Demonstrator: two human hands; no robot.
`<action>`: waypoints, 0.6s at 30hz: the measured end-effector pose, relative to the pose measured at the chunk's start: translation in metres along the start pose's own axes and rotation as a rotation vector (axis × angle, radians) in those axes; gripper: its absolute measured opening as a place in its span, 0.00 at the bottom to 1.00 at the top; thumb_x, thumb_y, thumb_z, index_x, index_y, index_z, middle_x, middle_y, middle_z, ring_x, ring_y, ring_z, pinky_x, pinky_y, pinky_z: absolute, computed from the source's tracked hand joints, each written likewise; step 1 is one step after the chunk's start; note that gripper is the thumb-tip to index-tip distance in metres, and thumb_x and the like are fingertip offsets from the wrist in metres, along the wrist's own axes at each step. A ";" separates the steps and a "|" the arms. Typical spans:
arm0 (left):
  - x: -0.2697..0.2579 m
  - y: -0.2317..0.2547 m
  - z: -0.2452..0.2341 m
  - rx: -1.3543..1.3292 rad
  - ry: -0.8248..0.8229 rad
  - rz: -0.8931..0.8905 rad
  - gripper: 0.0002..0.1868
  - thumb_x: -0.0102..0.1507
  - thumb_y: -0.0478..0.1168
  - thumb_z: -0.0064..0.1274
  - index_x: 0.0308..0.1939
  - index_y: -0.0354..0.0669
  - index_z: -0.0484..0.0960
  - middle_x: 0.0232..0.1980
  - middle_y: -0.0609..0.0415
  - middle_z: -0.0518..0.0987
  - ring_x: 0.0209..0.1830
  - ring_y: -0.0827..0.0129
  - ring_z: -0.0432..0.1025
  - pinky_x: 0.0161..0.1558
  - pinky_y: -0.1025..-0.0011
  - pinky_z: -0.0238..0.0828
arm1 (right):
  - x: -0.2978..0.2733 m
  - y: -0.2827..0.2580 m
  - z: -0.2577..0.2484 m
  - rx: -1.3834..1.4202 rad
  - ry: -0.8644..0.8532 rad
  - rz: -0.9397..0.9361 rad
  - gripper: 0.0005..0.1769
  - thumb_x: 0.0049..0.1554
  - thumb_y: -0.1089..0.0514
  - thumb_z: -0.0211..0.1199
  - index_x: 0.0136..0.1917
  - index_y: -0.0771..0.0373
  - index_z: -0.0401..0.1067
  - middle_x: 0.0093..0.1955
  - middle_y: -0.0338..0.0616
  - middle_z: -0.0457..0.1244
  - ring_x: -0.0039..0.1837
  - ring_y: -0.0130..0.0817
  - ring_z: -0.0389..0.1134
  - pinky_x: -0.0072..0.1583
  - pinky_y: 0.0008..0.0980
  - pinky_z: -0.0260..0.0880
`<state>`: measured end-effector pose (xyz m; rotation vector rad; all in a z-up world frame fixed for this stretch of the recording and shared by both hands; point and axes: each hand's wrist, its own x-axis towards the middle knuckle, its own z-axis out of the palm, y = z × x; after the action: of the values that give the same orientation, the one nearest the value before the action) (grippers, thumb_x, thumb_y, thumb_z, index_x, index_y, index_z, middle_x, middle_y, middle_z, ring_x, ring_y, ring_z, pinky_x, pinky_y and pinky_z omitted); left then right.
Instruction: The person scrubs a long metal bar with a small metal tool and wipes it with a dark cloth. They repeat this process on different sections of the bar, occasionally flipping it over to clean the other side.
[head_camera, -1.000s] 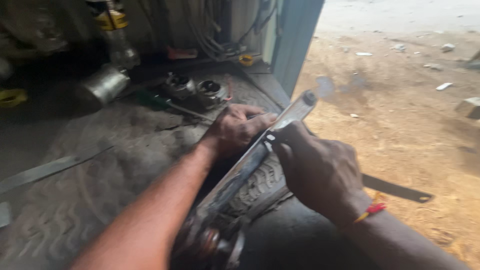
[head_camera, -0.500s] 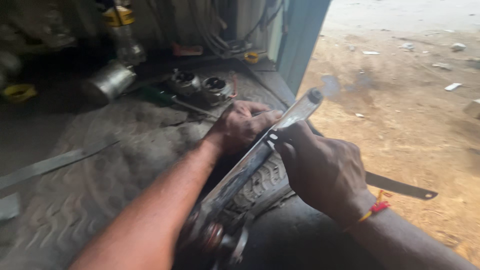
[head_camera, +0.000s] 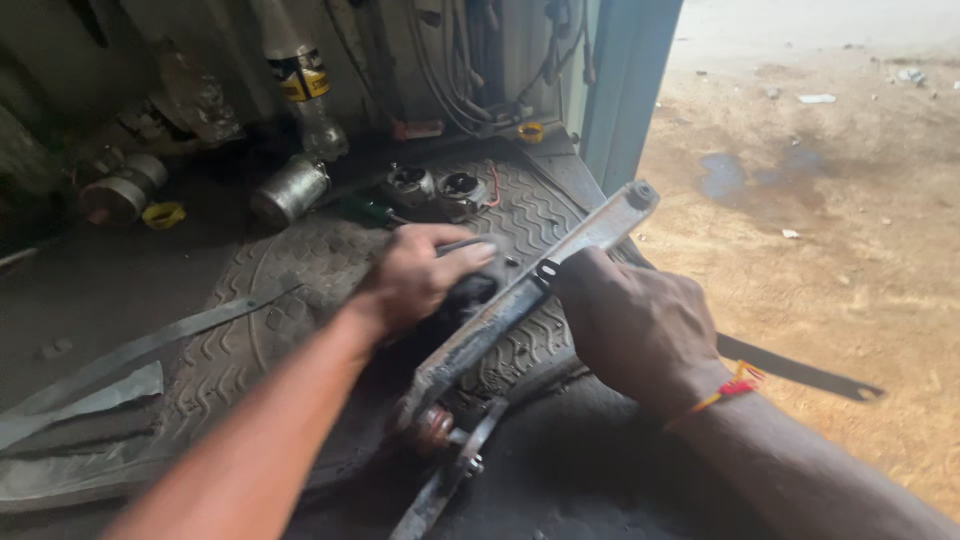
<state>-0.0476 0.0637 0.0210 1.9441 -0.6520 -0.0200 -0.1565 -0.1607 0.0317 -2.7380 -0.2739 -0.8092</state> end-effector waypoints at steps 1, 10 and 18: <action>-0.011 0.004 -0.005 -0.106 -0.015 -0.020 0.20 0.61 0.49 0.55 0.46 0.36 0.88 0.39 0.54 0.87 0.37 0.76 0.77 0.43 0.75 0.73 | 0.000 0.002 0.000 -0.023 -0.046 0.029 0.06 0.60 0.52 0.57 0.47 0.54 0.70 0.29 0.47 0.68 0.34 0.51 0.71 0.38 0.52 0.68; -0.061 0.023 -0.005 -0.133 -0.278 0.072 0.28 0.62 0.57 0.58 0.53 0.35 0.85 0.43 0.56 0.85 0.45 0.73 0.75 0.47 0.74 0.72 | 0.000 0.017 0.004 -0.041 0.078 -0.064 0.02 0.56 0.56 0.58 0.43 0.55 0.70 0.32 0.46 0.68 0.34 0.52 0.71 0.36 0.52 0.67; -0.050 -0.002 0.012 -0.340 -0.201 -0.021 0.22 0.71 0.52 0.50 0.31 0.38 0.80 0.26 0.64 0.72 0.26 0.82 0.63 0.27 0.78 0.60 | -0.008 -0.011 -0.001 0.000 0.127 -0.347 0.03 0.59 0.61 0.57 0.41 0.57 0.67 0.26 0.43 0.61 0.29 0.45 0.67 0.33 0.47 0.64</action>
<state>-0.0926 0.0769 0.0003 1.6313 -0.7102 -0.3230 -0.1668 -0.1513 0.0303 -2.6606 -0.7358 -1.0630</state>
